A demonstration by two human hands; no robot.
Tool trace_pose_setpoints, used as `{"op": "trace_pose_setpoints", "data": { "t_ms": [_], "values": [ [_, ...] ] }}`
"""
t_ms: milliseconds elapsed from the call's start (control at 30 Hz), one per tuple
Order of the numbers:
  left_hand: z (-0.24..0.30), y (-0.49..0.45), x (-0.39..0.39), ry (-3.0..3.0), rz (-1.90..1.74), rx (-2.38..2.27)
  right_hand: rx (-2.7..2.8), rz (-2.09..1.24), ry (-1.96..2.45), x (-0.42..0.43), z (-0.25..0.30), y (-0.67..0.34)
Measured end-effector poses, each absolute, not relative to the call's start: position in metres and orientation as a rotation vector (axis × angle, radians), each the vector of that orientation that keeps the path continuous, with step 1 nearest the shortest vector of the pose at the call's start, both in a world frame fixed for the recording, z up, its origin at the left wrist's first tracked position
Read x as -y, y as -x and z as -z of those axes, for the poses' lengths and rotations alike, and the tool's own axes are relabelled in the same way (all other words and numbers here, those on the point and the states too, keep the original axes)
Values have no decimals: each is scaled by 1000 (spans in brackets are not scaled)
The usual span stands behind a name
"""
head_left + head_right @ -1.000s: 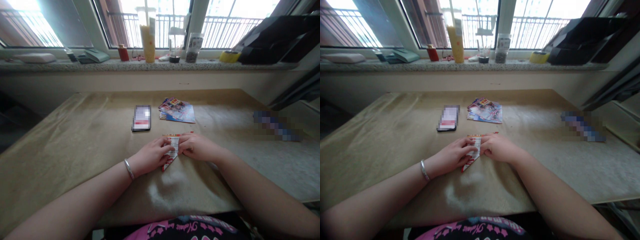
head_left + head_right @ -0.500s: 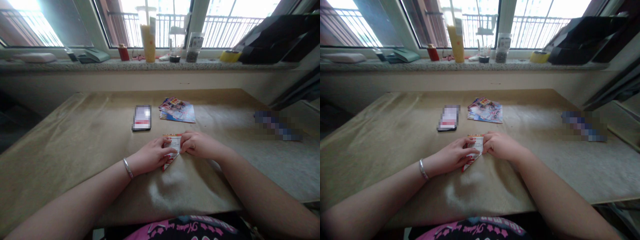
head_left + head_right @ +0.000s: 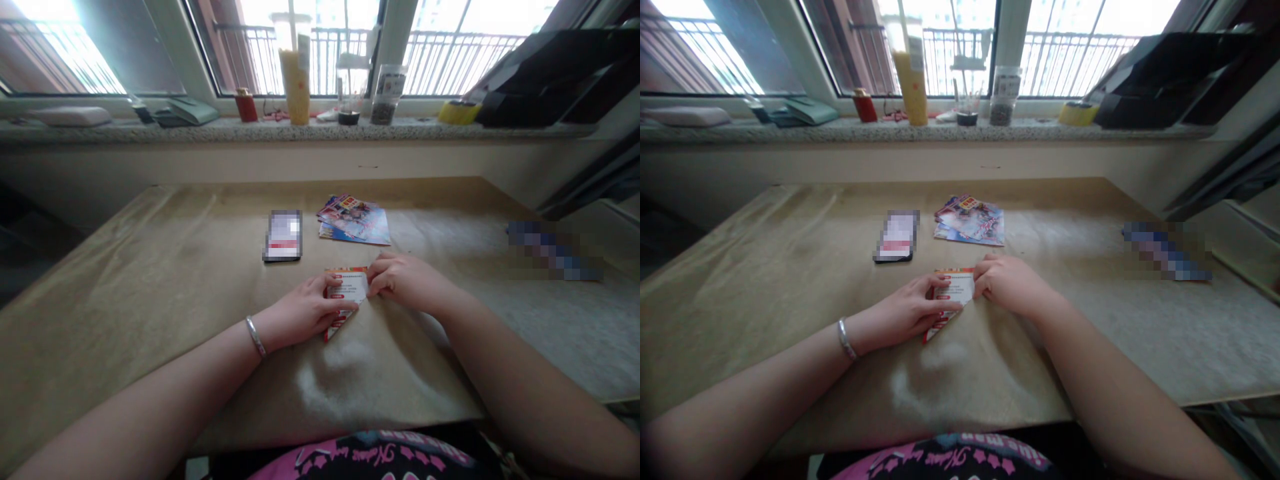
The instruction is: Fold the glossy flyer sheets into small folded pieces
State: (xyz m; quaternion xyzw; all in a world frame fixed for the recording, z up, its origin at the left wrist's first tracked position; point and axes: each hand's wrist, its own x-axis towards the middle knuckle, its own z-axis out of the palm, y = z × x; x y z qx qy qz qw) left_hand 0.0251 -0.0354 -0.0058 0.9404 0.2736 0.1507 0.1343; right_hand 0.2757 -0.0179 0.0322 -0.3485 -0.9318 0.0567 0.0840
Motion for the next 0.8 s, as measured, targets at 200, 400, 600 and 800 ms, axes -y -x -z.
{"op": "trace_pose_setpoints", "data": {
  "t_ms": [200,400,600,800],
  "values": [
    [5,-26,35,-2729,-430,-795,2772,-41,1201,17,-34,-282],
    [6,-25,35,-2732,-408,-825,2748,4,1344,15,-34,-288],
    [6,-25,35,-2738,-416,-806,2726,34,1420,11,-34,-294],
    [5,-24,35,-2731,-412,-795,2673,33,1502,4,-30,-306]
  ]
}}
